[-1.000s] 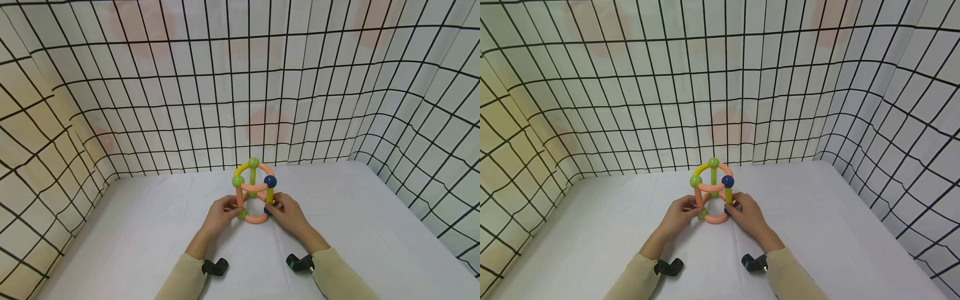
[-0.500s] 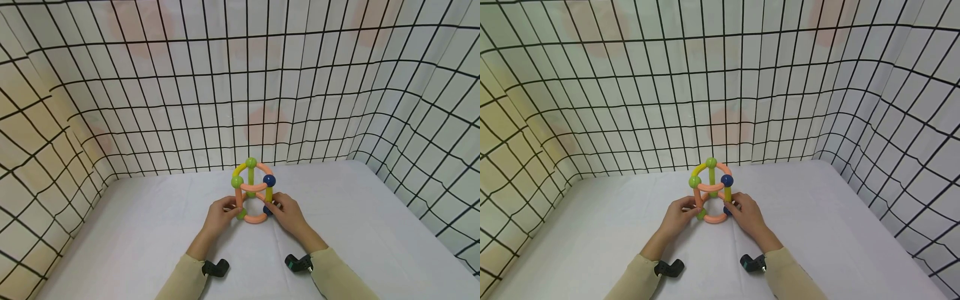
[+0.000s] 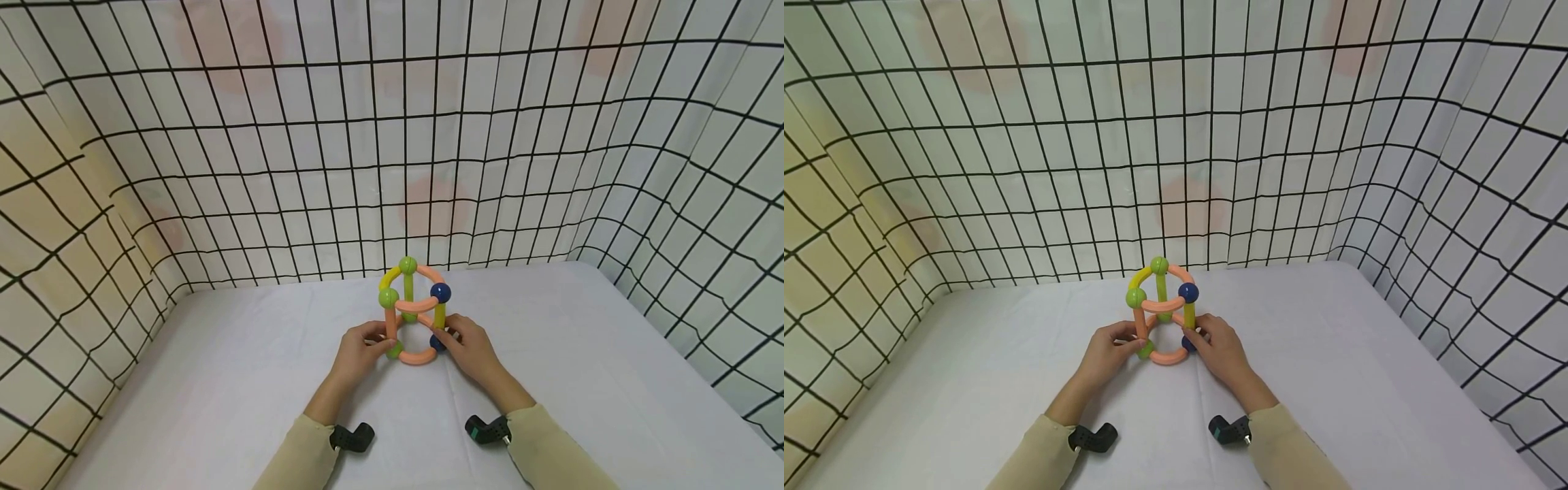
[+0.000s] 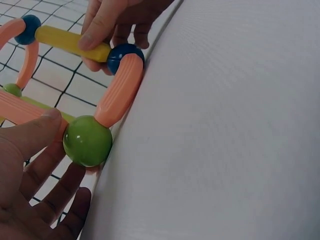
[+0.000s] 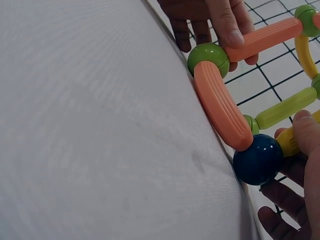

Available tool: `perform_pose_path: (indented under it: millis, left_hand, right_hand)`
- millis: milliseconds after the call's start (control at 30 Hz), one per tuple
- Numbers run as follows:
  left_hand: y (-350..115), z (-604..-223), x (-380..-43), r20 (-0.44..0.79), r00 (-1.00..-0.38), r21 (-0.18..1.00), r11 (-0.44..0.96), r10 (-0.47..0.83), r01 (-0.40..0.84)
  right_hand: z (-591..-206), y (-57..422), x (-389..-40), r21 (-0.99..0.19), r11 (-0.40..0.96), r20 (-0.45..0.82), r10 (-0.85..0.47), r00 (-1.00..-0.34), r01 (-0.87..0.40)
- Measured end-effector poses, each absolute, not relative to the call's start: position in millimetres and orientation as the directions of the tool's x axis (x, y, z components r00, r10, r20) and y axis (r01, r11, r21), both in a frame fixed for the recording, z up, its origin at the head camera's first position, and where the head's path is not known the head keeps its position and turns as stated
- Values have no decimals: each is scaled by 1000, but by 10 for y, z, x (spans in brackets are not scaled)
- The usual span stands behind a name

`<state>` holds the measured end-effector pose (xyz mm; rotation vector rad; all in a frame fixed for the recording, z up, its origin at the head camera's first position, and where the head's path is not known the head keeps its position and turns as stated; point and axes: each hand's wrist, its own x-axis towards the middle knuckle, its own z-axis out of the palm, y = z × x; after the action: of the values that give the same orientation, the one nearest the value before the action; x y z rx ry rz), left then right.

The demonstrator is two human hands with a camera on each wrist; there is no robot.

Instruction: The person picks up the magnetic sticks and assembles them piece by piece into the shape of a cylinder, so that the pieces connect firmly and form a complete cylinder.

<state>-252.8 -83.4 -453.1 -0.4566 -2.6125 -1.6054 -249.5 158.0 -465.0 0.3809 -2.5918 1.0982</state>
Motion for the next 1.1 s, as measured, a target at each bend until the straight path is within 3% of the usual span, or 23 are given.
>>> perform_pose_path:
  millis: [533,1100]
  left_hand:
    - [-826,-4553,-2546,175,-958,874,411,228,258]
    - [-877,-4564,-2524,137,-965,855,466,222,229]
  right_hand:
    - [-4668,1588,-2503,-670,670,336,-108,-935,-319]
    - [-4736,1623,-2515,-610,670,418,-182,-890,-423]
